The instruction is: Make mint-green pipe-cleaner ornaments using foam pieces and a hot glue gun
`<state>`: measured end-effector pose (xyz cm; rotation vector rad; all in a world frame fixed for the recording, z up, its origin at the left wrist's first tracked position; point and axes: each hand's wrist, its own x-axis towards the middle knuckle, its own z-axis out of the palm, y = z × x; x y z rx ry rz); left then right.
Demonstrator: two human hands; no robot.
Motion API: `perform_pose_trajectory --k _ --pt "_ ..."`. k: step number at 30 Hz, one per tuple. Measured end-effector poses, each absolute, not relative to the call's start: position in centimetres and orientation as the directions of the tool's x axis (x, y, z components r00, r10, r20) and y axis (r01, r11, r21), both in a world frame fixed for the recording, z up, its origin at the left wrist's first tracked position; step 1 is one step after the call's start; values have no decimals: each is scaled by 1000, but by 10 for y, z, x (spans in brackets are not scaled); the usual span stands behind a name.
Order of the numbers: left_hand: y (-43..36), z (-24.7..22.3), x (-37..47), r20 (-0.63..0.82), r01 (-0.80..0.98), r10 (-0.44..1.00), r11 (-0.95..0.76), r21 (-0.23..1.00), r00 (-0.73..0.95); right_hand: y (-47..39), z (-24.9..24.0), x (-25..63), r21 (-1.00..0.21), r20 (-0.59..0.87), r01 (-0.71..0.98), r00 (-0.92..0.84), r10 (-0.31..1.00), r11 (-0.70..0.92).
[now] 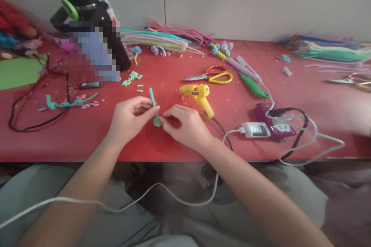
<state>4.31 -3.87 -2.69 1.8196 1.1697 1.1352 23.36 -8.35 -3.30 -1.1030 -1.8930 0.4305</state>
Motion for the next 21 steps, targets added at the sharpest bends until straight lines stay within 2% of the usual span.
perform_pose_trajectory --k 21 --pt "-41 -26 45 301 373 928 -366 853 221 -80 -36 232 -661 494 535 -217 842 526"
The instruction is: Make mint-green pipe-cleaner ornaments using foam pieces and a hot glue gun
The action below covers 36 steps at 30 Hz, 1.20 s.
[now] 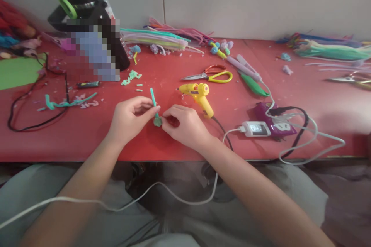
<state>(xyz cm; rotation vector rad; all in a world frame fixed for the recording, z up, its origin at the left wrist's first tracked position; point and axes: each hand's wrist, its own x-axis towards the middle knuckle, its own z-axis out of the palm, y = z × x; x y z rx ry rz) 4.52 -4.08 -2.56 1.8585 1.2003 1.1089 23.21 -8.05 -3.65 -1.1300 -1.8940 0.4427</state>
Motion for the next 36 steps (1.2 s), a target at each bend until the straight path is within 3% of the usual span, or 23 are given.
perform_pose_trajectory --k 19,27,33,36 --pt "-38 -26 43 245 260 945 -298 919 216 -81 -35 233 -570 577 507 -314 754 647" --pt "-39 -25 44 249 288 947 -300 909 201 -81 -34 235 -517 562 549 -361 745 656" --pt "-38 -27 43 271 278 942 -318 906 196 -82 -35 235 -398 555 618 -426 714 678" --pt "-38 -24 43 302 293 937 -343 892 176 -84 -35 234 -414 581 631 -371 724 656"
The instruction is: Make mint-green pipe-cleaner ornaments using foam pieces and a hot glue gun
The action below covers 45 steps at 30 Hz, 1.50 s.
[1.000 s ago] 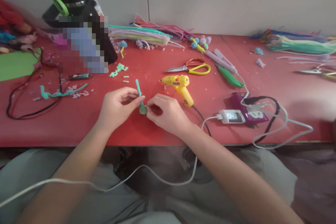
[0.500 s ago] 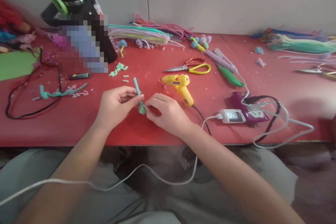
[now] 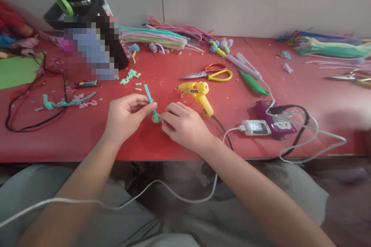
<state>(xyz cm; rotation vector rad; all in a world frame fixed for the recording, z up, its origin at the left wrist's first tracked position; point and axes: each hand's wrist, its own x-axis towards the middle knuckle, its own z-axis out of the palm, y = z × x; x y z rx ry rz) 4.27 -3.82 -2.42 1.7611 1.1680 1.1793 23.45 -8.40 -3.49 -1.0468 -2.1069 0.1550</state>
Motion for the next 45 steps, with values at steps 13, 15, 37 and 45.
perform_pose_trajectory --k 13,15,37,45 --pt "-45 -18 46 389 246 916 -402 882 99 -74 -35 234 -998 -3 -61 -144 990 -12" --pt "-45 -19 46 404 235 910 -415 879 95 -75 -33 233 -995 -27 -90 -148 989 -41" --pt "-48 -21 48 445 154 883 -466 872 153 -75 -32 232 -994 -52 -89 -118 992 -63" --pt "-49 -21 49 433 145 885 -457 877 168 -74 -33 234 -996 -30 -83 -137 990 -42"
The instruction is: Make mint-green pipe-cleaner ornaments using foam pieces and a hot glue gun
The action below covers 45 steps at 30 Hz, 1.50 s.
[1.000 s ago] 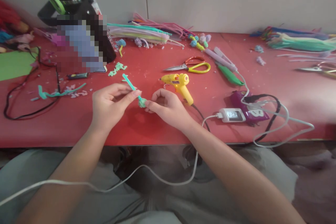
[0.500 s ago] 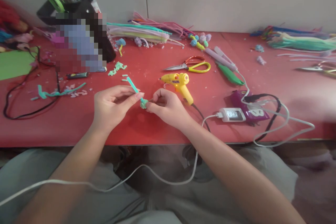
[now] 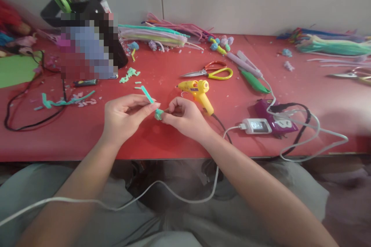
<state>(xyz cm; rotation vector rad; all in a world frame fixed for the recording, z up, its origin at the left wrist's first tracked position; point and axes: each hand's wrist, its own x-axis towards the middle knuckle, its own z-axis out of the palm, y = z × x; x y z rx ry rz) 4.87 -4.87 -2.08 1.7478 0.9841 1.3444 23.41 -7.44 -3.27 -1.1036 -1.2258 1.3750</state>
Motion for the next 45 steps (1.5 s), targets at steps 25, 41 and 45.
perform_pose_trajectory --k 25,41,45 --pt "-49 -19 48 397 209 904 -423 882 156 -75 -33 230 -995 -53 -76 -97 994 -60" --pt "-48 -19 49 403 245 905 -424 872 134 -76 -30 229 -994 -48 -93 -104 993 -58" --pt "-48 -19 49 399 244 907 -420 874 134 -76 -30 229 -997 -35 -71 -107 994 -43"
